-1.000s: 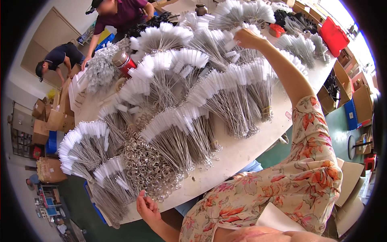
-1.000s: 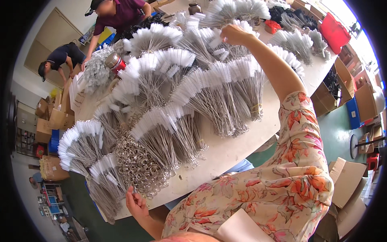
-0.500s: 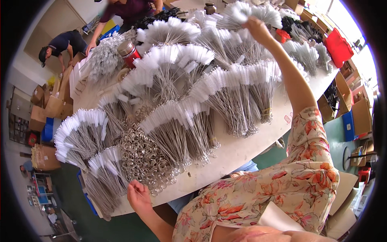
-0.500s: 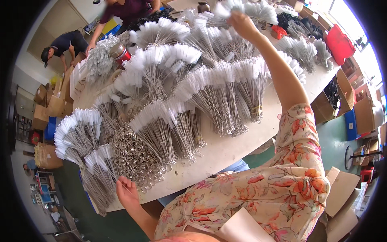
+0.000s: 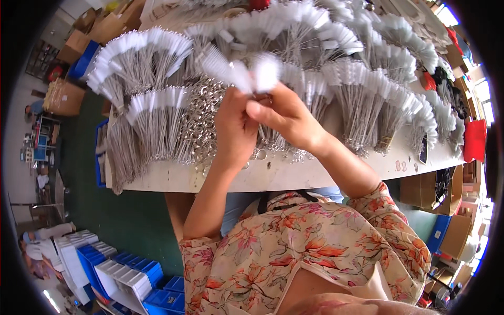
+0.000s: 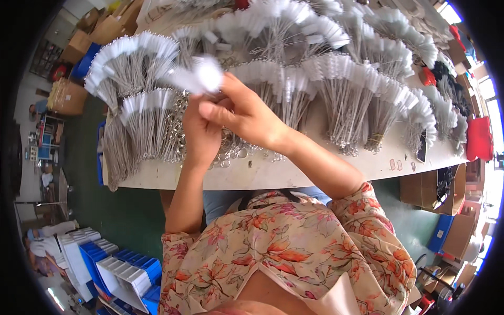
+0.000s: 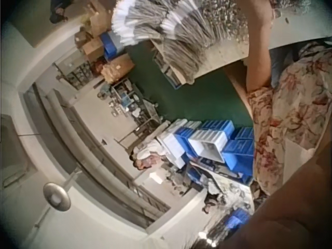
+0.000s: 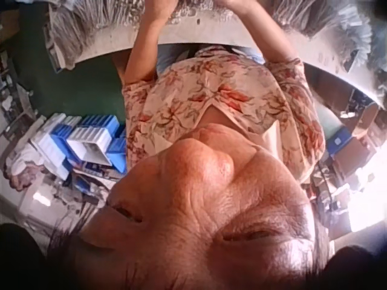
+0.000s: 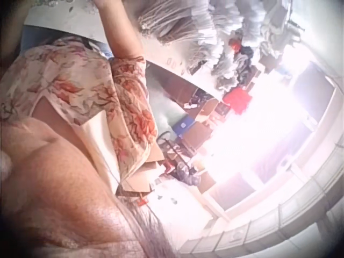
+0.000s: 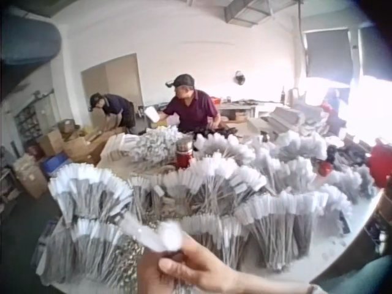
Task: The person threads wire brushes onto metal key rings by hand and places the assembled brush sets into a cardboard box.
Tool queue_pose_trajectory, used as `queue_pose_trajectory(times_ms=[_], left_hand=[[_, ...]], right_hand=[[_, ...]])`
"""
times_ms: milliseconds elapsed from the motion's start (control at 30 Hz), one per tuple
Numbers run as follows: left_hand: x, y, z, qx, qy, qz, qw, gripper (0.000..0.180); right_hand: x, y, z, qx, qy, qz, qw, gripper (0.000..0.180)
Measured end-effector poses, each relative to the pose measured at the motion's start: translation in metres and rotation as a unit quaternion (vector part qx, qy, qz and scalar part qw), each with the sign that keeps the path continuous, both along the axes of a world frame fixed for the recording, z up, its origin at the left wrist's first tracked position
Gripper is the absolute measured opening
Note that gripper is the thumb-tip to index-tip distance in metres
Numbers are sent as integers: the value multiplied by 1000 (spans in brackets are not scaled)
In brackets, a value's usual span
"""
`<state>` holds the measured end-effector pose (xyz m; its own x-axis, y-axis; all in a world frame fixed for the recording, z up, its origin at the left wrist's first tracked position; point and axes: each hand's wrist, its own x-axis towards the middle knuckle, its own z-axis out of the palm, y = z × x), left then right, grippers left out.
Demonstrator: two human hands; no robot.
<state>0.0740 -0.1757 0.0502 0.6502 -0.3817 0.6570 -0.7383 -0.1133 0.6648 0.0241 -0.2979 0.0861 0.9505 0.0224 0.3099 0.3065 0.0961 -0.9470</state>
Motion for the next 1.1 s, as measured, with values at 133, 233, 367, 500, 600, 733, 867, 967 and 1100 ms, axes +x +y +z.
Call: queue_pose_trajectory(times_ms=[133,233,367,500,600,733,867,967,1100], left_hand=[[-16,33,3,-165,-11,55,985,12],[-32,27,-19,-195,0,65,979,17],[-36,32,-46,-52,-156,89,982,29],[-35,78,-27,43,-231,130,963,47],[-14,93,7,-165,-18,24,986,62],[-25,72,5,-132,230,-147,953,101],[-52,73,-25,-123,358,-218,899,89],[-59,97,-33,-7,227,-188,956,54],[-73,90,-24,19,5,-142,990,18]], right_hand=[[-5,-16,-16,-91,-14,-97,991,28],[-4,1,-39,-43,98,-20,994,34],[-3,44,-47,457,193,29,868,21],[-3,23,-33,401,161,162,887,18],[-12,25,-25,-63,160,119,978,17],[-28,53,-29,-238,55,99,965,14],[-43,34,-37,-233,51,96,966,8],[-54,20,-35,-178,117,131,968,10],[-62,10,-25,-29,377,285,881,15]])
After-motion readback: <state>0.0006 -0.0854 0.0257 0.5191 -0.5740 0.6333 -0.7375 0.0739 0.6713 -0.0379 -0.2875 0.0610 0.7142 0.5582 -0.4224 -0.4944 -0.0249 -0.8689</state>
